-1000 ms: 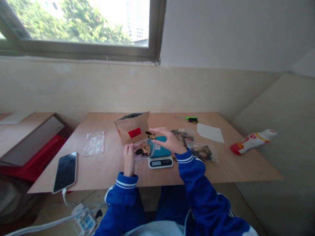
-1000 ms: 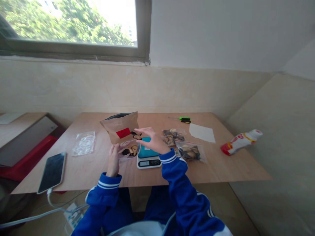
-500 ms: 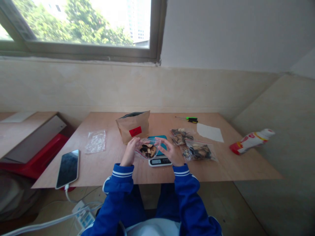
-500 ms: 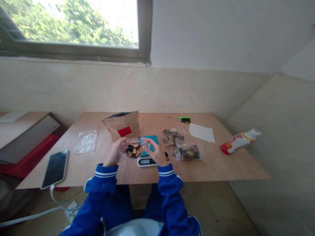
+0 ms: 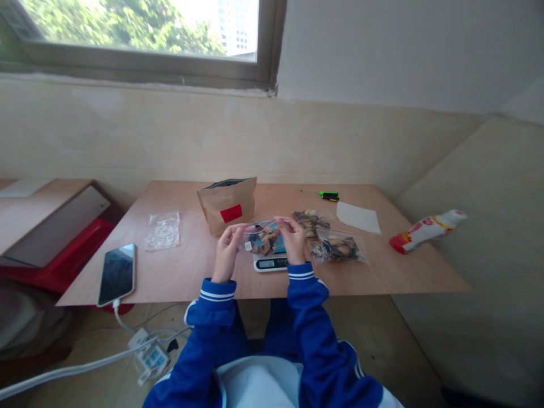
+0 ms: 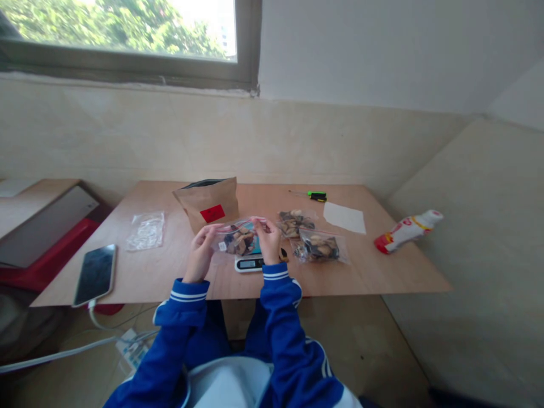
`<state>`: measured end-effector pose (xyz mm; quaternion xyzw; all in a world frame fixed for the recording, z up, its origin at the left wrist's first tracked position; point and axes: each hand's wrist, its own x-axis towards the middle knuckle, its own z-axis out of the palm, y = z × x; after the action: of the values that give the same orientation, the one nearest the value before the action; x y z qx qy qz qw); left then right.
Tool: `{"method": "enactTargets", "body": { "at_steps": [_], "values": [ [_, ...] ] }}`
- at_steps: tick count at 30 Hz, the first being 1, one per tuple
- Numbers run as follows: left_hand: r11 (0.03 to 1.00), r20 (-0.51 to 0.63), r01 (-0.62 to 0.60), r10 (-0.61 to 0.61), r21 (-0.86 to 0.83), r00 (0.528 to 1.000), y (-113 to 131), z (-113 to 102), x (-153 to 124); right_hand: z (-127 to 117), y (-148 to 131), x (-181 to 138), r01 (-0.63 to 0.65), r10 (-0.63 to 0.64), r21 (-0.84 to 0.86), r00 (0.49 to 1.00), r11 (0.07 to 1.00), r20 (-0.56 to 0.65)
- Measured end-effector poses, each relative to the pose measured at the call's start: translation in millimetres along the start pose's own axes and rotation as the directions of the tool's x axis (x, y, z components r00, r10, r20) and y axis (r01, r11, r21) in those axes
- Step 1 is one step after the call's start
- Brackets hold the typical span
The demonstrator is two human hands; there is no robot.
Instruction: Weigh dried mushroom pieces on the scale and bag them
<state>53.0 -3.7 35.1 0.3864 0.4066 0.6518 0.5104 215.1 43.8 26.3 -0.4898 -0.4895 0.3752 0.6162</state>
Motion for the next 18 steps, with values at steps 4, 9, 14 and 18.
{"method": "enactTargets", "body": {
  "at_steps": [4,9,14,18],
  "values": [
    [0.985,-0.174,-0.117,0.139,0.128,0.975,-2.9,-1.4,11.1,3.6,-7.7,2.0,0.067,-0.067,-0.008,0.997,0.998,0.050],
    [0.906,-0.282,-0.183,0.302,0.381,0.910,0.8,-1.0,13.2,-1.8,-5.5,-11.4,0.087,-0.083,-0.065,0.995,0.994,0.056],
    [0.888,-0.297,-0.174,0.319,0.425,0.900,0.2,-1.9,4.2,-9.4,-7.6,-20.9,0.079,-0.068,-0.106,0.992,0.991,0.104],
    [0.898,-0.167,-0.185,0.269,0.400,0.949,4.8,0.4,-1.8,-9.8,-23.3,-26.4,0.129,-0.112,-0.168,0.988,0.977,0.109]
  ]
}}
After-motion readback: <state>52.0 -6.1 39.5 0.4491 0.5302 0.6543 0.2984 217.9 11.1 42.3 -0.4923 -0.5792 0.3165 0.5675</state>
